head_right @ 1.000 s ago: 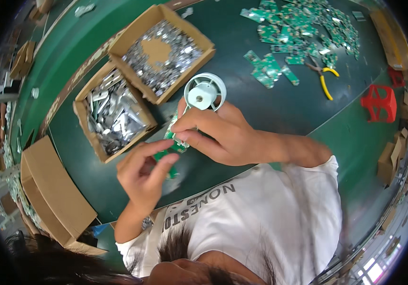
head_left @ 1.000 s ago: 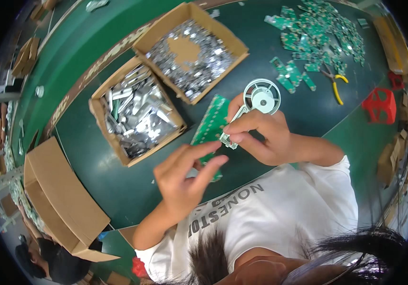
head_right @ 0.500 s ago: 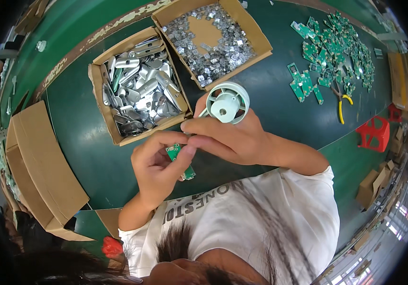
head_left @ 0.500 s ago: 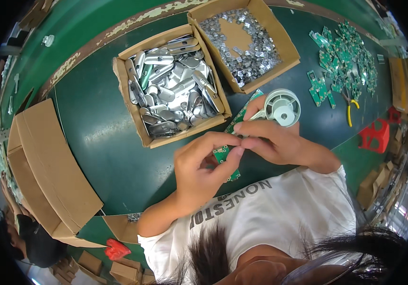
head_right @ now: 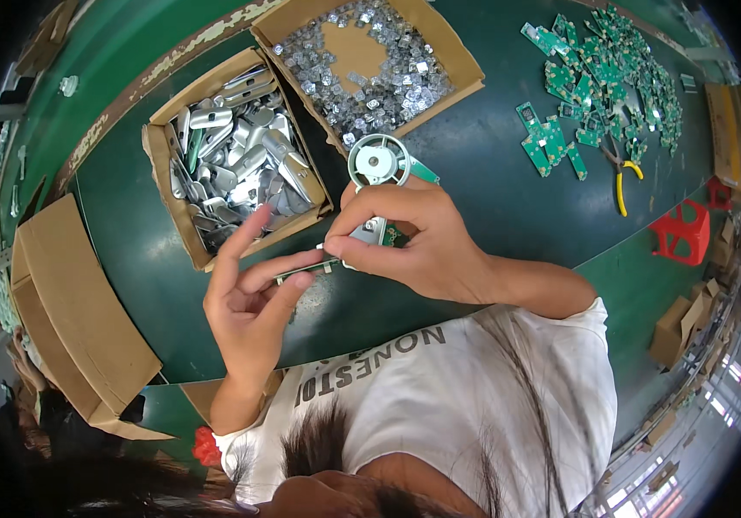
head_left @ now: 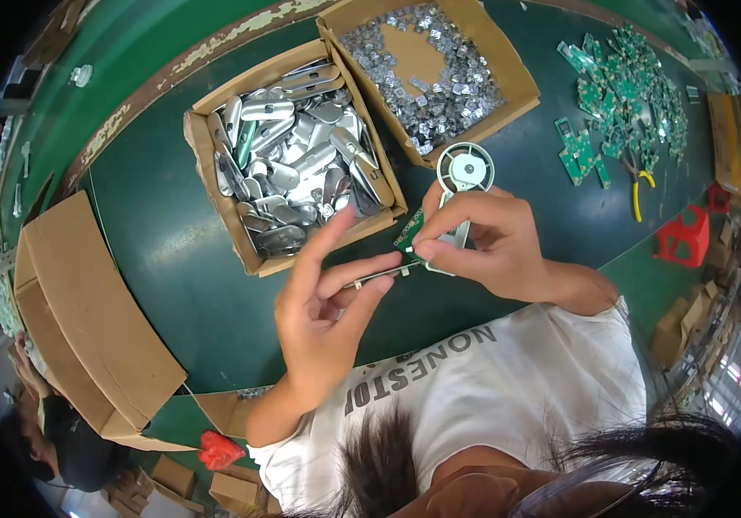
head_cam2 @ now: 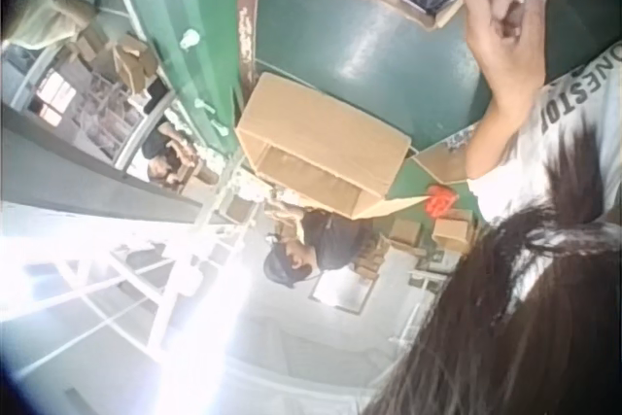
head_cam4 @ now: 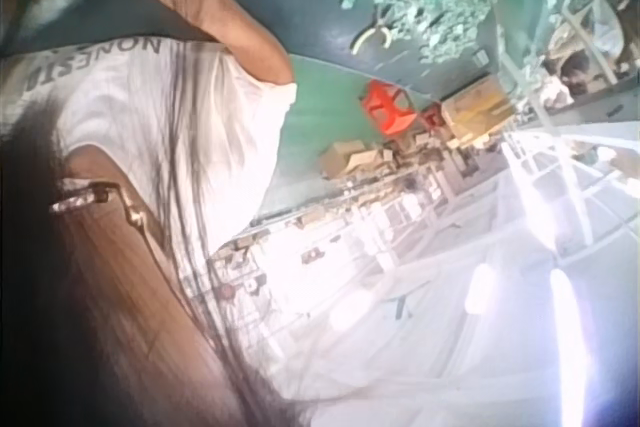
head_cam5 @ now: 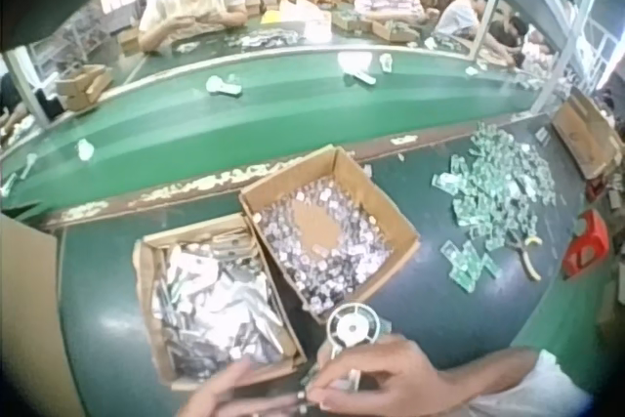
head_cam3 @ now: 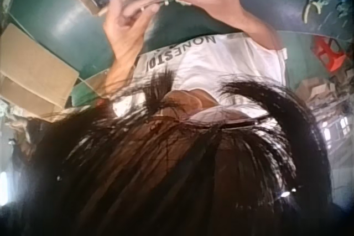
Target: Assemble electronic components and metal pieces into a plastic housing on a circuit board.
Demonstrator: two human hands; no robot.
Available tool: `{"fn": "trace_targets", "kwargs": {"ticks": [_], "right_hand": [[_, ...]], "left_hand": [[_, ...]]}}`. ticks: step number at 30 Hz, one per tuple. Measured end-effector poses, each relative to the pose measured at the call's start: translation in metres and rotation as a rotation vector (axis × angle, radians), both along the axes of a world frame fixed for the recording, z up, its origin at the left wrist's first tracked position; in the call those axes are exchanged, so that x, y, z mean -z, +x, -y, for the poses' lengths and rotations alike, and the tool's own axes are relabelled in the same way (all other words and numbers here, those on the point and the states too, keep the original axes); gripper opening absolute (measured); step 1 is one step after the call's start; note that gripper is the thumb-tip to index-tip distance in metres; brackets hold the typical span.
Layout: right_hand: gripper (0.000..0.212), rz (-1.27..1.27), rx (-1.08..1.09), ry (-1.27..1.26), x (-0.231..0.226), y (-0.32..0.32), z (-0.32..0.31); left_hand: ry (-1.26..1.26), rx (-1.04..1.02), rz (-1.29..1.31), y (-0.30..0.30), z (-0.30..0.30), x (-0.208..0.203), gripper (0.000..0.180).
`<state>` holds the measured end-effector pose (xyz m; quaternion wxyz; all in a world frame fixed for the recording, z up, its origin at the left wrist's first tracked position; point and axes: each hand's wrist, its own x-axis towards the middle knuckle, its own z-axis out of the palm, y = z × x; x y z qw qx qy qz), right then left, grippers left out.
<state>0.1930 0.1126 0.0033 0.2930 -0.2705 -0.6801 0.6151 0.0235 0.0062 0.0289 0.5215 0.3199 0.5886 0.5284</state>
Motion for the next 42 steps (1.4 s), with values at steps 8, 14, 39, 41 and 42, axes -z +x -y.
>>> {"fn": "trace_targets", "kwargs": {"ticks": [8,14,39,41,42], "right_hand": [[0.01,-0.057,0.064,0.063,-0.001,-0.013,0.018],[0.011,-0.049,-0.003,0.15,0.004,-0.009,0.017],[0.008,-0.257,0.226,0.227,-0.007,0.024,-0.031],[0.008,-0.155,0.232,0.305,0.007,0.029,-0.033],[0.009,-0.104,0.263,0.299,0.011,0.032,-0.03]], "left_hand": [[0.248,-0.185,-0.55,0.017,-0.004,0.019,0.01],[0.075,-0.102,-0.521,0.013,0.005,0.014,0.021],[0.383,0.153,-1.428,0.012,-0.034,-0.001,0.023],[0.387,0.117,-1.646,0.026,-0.056,0.013,0.021],[0.334,0.111,-1.769,0.031,-0.065,0.018,0.028]]}}
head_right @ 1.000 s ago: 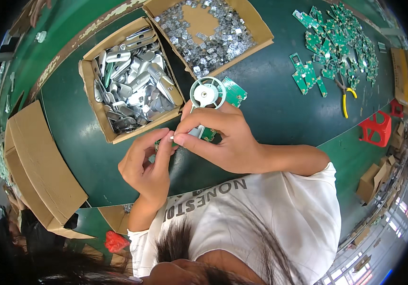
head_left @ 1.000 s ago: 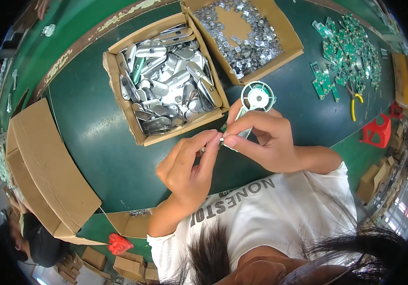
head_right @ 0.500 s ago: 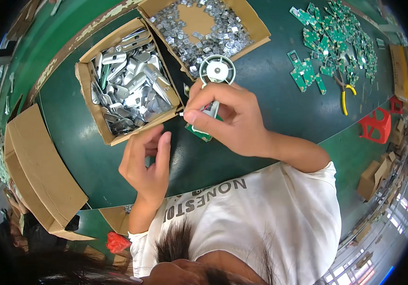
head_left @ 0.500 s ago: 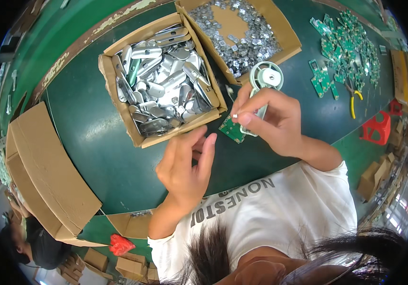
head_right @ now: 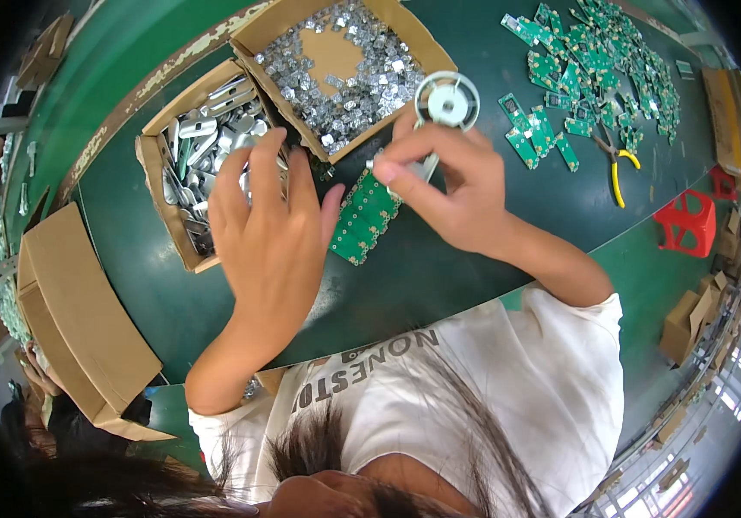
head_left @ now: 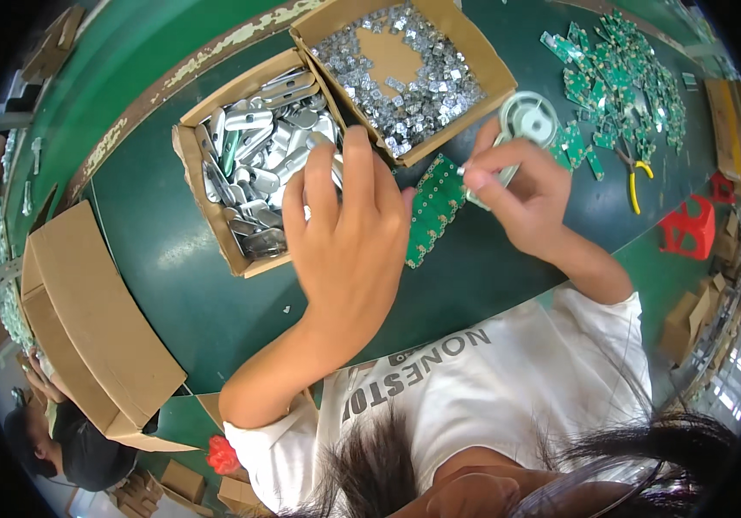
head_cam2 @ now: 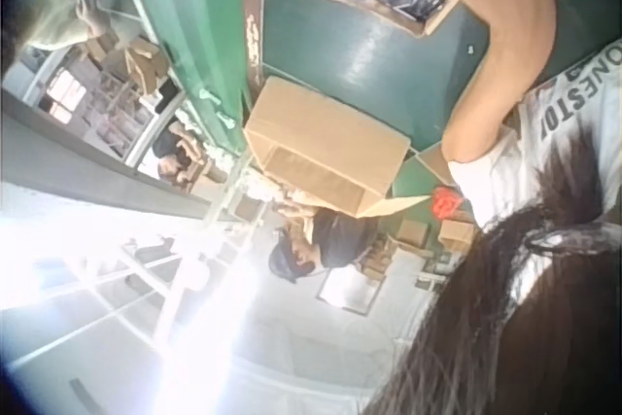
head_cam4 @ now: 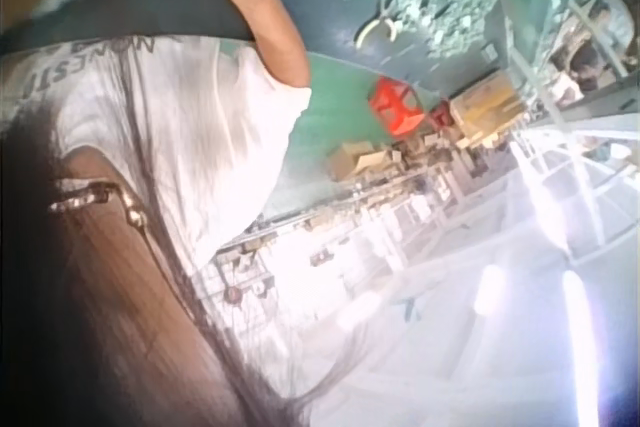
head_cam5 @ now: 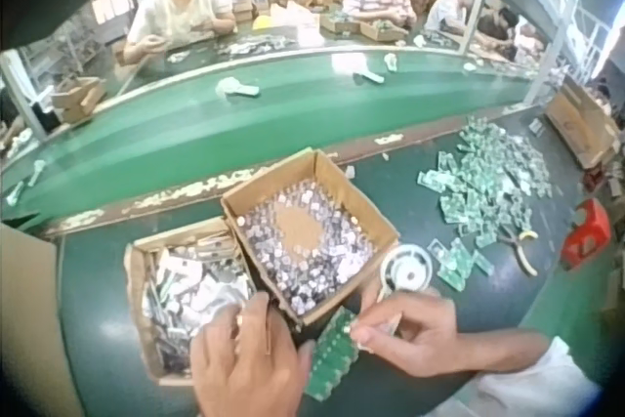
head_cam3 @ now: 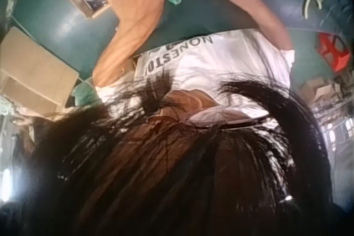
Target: Assemble electronic components and metal pieces into a plastic housing on a circuit board.
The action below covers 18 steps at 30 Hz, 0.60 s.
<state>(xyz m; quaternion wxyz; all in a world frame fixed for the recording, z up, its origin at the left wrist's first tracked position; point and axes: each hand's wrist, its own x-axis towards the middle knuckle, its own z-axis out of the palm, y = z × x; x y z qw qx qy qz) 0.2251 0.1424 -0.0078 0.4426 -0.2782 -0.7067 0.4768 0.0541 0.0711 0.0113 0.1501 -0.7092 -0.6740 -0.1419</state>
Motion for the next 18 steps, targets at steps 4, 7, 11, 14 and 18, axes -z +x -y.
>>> {"fn": "trace_targets", "kwargs": {"ticks": [4,7,11,14,18], "right_hand": [[0.014,0.121,0.001,0.363,0.001,0.008,0.001],[0.02,0.185,-0.004,0.503,-0.003,0.012,0.0],[0.021,0.17,-0.029,0.508,-0.004,0.009,0.001],[0.017,0.085,-0.05,0.342,0.003,0.004,0.004],[0.01,0.048,-0.047,0.07,0.009,0.004,0.012]], "left_hand": [[-0.077,-0.079,-0.071,0.008,-0.014,0.01,0.036],[-0.101,-0.126,-0.054,0.006,-0.018,0.015,0.031],[0.059,-0.097,-0.07,-0.002,-0.01,0.022,0.003],[0.039,-0.08,-0.001,-0.007,-0.001,0.015,0.007],[0.072,-0.055,0.469,-0.008,0.018,-0.006,0.016]]}}
